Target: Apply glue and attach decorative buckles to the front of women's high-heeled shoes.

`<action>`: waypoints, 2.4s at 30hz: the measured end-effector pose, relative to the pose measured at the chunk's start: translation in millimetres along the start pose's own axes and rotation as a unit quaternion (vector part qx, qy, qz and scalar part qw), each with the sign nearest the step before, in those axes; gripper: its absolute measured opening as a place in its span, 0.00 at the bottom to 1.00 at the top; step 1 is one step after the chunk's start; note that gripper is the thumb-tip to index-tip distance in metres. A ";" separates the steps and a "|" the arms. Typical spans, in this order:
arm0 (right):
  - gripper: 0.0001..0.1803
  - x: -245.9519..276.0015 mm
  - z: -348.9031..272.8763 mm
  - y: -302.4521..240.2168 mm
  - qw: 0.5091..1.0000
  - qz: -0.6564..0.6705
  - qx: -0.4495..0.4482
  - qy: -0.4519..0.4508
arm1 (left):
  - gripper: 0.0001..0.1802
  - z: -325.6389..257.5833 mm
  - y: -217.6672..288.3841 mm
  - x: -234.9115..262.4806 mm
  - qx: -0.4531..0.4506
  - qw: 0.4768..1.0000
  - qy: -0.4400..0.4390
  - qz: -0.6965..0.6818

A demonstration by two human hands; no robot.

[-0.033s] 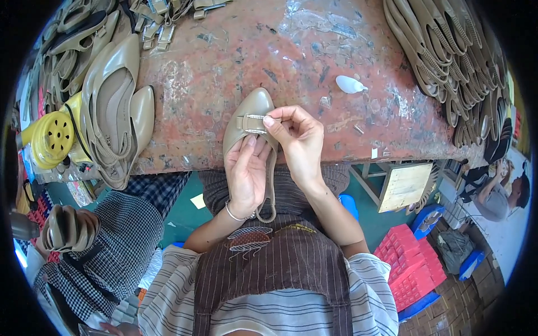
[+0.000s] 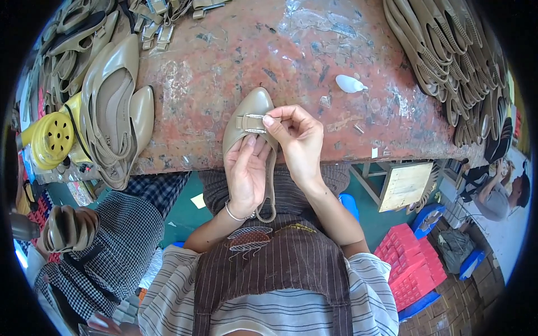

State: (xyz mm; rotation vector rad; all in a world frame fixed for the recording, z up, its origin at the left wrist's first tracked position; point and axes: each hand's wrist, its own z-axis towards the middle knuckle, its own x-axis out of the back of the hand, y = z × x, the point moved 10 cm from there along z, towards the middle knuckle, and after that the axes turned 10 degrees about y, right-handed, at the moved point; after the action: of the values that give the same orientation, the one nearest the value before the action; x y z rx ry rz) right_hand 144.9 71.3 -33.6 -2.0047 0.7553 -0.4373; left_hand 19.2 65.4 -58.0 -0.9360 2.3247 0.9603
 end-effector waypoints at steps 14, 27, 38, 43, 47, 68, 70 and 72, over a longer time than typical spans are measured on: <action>0.04 -1.8 1.1 -7.1 0.992 -0.047 0.115 0.021 | 0.12 1.2 1.9 -3.9 0.016 1.000 0.026 0.001; 0.03 -1.7 -5.2 -15.6 0.976 -0.023 0.216 -0.004 | 0.12 8.7 0.5 2.7 0.038 0.994 0.083 0.063; 0.08 33.3 -17.6 -30.6 0.903 -0.157 0.385 0.109 | 0.11 -34.5 65.1 -46.4 0.108 0.992 -0.068 0.013; 0.08 38.0 -10.4 -16.4 0.928 -0.101 0.342 0.108 | 0.15 -29.5 112.6 -90.6 0.058 0.981 -0.071 0.171; 0.07 37.4 -8.1 -14.1 0.929 -0.100 0.339 0.111 | 0.18 -31.2 211.9 -163.8 -0.174 0.939 -0.203 0.218; 0.06 45.3 -11.5 -22.1 0.926 -0.094 0.348 0.110 | 0.29 -9.9 314.0 -114.7 -0.699 0.165 0.107 0.688; 0.09 61.5 -8.4 -7.7 0.945 -0.003 0.298 0.137 | 0.26 -70.0 315.2 -130.8 -0.821 0.151 0.157 0.528; 0.12 82.7 -10.9 -21.1 0.918 0.003 0.328 0.222 | 0.20 -108.3 325.2 -139.3 -0.811 0.220 0.221 0.496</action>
State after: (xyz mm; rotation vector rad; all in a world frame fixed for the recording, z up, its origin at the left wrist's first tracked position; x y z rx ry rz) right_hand 207.7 17.8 -9.4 -1.2790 0.7536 -1.0190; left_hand -141.7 214.0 240.3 -0.1929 -0.2836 -1.8620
